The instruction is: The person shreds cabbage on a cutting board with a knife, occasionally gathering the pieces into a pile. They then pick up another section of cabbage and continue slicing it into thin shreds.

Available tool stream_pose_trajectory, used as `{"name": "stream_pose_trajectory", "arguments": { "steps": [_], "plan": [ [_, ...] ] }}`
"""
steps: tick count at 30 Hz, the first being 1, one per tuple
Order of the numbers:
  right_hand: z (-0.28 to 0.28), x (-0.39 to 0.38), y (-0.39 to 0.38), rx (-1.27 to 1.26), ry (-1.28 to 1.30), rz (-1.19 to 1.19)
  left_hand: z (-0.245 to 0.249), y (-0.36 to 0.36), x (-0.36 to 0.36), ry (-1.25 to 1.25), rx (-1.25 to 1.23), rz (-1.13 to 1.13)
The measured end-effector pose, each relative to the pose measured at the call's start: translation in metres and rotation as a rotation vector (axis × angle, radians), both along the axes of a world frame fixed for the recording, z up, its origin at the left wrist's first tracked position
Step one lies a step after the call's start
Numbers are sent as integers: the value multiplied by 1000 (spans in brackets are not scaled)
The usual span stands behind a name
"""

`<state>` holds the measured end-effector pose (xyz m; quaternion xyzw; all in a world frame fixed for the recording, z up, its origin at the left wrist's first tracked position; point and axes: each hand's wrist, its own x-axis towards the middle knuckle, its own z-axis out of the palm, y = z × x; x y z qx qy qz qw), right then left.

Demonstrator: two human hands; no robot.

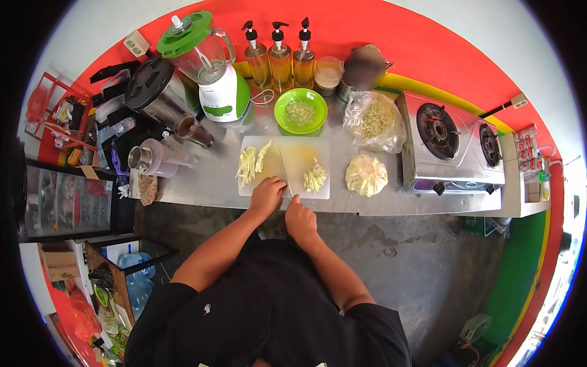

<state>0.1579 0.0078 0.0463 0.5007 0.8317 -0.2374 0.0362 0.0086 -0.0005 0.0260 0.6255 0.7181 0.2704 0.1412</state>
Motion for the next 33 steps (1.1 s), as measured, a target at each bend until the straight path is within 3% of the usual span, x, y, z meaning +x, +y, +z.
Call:
{"name": "stream_pose_trajectory", "arguments": {
  "steps": [7, 13, 15, 26, 28, 33],
  "plan": [
    [-11, -6, 18, 35, -46, 31, 1, 0, 0, -27, -15, 15],
    [-9, -11, 14, -6, -6, -18, 2, 7, -5, -224, 5, 32],
    [-10, -8, 22, -11, -24, 0, -1, 12, -10, -258, -90, -1],
    [-14, -11, 20, 41, -52, 2, -18, 27, -22, -299, -118, -83],
    [-6, -10, 21, -30, -60, 6, -21, 32, -27, -463, -229, -107],
    [-7, -15, 15, -58, -51, -12, -25, 35, -30, -438, -226, -125]
  ]
}}
